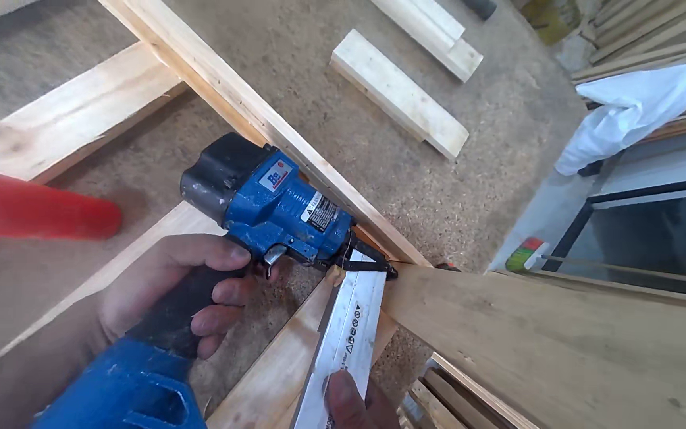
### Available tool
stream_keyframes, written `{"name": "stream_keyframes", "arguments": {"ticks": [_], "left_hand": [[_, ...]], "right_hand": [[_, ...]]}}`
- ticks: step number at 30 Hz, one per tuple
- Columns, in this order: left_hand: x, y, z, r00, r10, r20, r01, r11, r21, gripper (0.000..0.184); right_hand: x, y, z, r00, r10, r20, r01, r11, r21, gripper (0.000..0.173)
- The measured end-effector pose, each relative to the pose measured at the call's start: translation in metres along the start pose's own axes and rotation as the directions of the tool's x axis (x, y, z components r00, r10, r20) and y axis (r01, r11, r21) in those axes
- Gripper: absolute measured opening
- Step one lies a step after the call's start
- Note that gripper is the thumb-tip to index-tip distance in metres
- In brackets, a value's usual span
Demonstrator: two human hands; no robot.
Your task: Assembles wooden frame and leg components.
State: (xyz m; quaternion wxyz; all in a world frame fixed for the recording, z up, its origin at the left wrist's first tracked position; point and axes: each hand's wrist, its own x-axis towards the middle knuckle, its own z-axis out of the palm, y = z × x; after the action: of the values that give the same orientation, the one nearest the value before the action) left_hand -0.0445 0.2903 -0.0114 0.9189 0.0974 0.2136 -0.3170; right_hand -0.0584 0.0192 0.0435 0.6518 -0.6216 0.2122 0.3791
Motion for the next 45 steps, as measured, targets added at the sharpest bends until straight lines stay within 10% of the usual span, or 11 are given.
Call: {"name": "stream_keyframes", "arguments": {"ticks": [20,30,45], "left_hand": [[0.009,-0.033,-0.012,0.985,0.13,0.115,-0.109,0.978,-0.179,0.037],[0.009,-0.006,-0.002,0.996,-0.011,-0.083,0.009,1.0,-0.018,0.025],[-0.011,-0.006,-0.036,0.994,-0.063,0.088,0.063,0.998,0.008,0.028]], "right_hand": [[-0.005,-0.026,-0.022,0.991,0.136,-0.016,-0.137,0.978,-0.157,0.036],[-0.004,-0.011,-0.001,0.984,0.143,-0.105,-0.158,0.975,-0.157,0.039],[-0.02,0.027,0.017,0.995,0.086,-0.052,-0.093,0.985,-0.143,0.038]]}}
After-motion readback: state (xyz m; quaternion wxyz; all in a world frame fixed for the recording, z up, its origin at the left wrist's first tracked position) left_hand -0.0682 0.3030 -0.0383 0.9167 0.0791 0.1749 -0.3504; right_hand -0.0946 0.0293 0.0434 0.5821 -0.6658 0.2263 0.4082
